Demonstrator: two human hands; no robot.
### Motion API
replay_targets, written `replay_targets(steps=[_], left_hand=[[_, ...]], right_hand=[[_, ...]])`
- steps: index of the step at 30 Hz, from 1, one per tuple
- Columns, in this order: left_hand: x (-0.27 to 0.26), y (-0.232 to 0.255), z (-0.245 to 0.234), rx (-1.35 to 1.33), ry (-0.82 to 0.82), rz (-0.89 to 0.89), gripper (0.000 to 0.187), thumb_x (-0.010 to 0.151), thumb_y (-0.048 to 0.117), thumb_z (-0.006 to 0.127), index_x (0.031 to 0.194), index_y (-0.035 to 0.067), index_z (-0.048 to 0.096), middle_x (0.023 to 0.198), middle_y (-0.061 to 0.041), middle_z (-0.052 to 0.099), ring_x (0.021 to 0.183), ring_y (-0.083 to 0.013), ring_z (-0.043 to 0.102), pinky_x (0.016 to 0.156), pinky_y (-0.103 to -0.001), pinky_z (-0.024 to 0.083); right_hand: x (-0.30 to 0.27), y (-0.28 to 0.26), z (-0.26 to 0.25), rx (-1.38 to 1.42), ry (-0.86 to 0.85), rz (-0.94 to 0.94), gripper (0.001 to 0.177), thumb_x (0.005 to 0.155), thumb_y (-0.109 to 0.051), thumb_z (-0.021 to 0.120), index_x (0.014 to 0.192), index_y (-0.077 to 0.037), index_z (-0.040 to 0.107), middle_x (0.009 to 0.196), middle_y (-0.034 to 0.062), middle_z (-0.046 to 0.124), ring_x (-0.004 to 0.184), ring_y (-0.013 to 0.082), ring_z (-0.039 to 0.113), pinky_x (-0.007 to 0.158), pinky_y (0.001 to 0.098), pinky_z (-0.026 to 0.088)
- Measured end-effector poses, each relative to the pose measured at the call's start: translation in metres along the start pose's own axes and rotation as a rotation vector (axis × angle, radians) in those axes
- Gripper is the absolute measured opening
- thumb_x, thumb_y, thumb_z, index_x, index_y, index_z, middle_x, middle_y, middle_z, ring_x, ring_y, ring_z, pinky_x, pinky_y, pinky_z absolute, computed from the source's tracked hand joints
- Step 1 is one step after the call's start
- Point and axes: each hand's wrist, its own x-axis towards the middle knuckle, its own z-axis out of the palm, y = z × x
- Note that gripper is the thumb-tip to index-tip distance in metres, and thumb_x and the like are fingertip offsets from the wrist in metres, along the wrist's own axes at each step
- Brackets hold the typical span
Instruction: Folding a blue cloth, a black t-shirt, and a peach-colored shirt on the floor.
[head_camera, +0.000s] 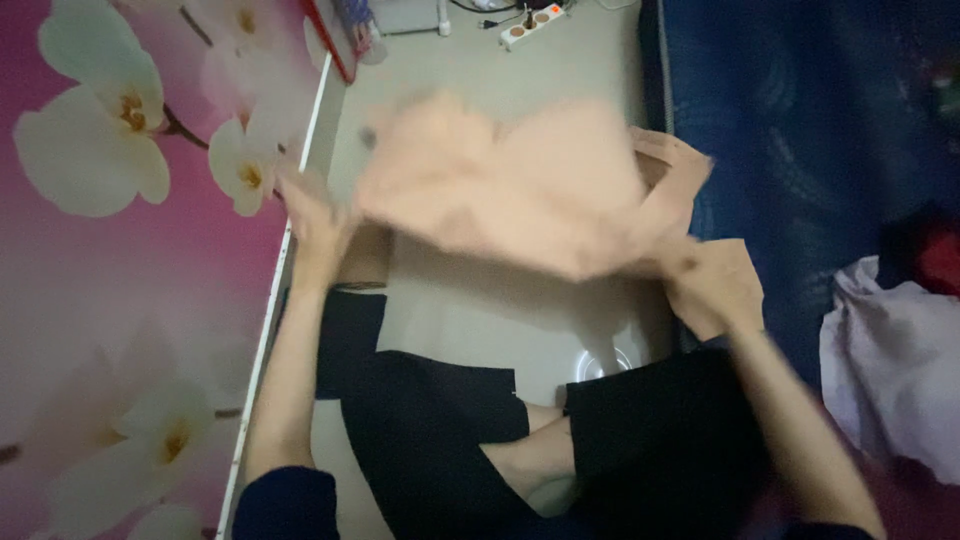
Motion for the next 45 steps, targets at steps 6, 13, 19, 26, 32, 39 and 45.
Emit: replay_targets(steps=[6,13,19,26,32,39,45], left_hand=[[-0.1,-0.257,0.103,1.145,-0.461,0.18,0.064,0.093,0.025,0.051,0.154,0.004,0.044,0.114,-0.016,0.07,0.106,-0.0327,0.064,0.092,-0.054,0.046],[-0.096,-0.089,0.174,0.739,-0.553,0.048,0.046,0.094,0.03,0.063,0.132,0.006,0.058,0.115,-0.015,0.069,0.106,-0.0326,0.064,0.092,-0.051,0.049],[-0.132,-0.034,0.303,0.397,-0.634,-0.081,0.034,0.094,0.035,0.073,0.114,0.007,0.07,0.116,-0.015,0.068,0.107,-0.0326,0.065,0.092,-0.047,0.051],[-0.153,-0.057,0.33,0.487,-0.267,0.191,0.056,0.078,0.026,0.073,0.131,0.017,0.059,0.137,-0.014,0.056,0.128,-0.0328,0.05,0.103,-0.056,0.039],[-0.168,-0.05,0.323,0.549,-0.326,-0.196,0.057,0.086,0.017,0.07,0.14,0.011,0.054,0.133,-0.016,0.057,0.128,-0.0393,0.048,0.108,-0.066,0.034],[-0.198,-0.042,0.262,0.142,-0.26,-0.374,0.031,0.08,0.013,0.068,0.111,0.006,0.066,0.115,-0.019,0.068,0.118,-0.0391,0.061,0.104,-0.049,0.048],[-0.205,0.027,0.189,0.342,-0.52,-0.676,0.029,0.084,0.026,0.062,0.101,0.008,0.078,0.114,-0.021,0.072,0.117,-0.0407,0.065,0.106,-0.048,0.047]], right_hand=[[0.019,0.056,0.313,0.621,-0.203,-0.013,0.03,0.08,-0.03,0.078,0.091,-0.002,0.074,0.08,0.0139,0.072,0.075,0.0295,0.07,0.069,0.0421,0.056],[0.05,-0.028,0.289,0.563,-0.235,-0.011,0.027,0.081,-0.021,0.072,0.099,0.0,0.07,0.096,0.0229,0.071,0.089,0.0384,0.067,0.077,0.0481,0.053],[0.07,-0.049,0.381,0.349,-0.051,0.121,0.016,0.094,-0.01,0.058,0.104,-0.005,0.071,0.11,0.0199,0.072,0.105,0.0387,0.069,0.092,0.0482,0.054],[0.066,-0.048,0.305,0.15,-0.091,0.155,0.051,0.071,-0.024,0.079,0.118,-0.01,0.064,0.125,0.0175,0.061,0.124,0.0364,0.054,0.096,0.05,0.047],[0.052,-0.046,0.361,0.226,-0.162,0.227,0.04,0.076,-0.025,0.08,0.112,-0.01,0.068,0.118,0.0131,0.068,0.115,0.0338,0.063,0.093,0.049,0.052],[0.05,-0.055,0.327,0.734,0.168,0.513,0.023,0.095,-0.027,0.066,0.103,-0.006,0.073,0.094,0.017,0.073,0.088,0.0365,0.072,0.08,0.0461,0.056],[0.028,-0.088,0.273,1.046,0.308,0.493,0.023,0.094,-0.017,0.062,0.113,-0.006,0.069,0.091,0.0189,0.072,0.083,0.0357,0.073,0.078,0.043,0.057]])
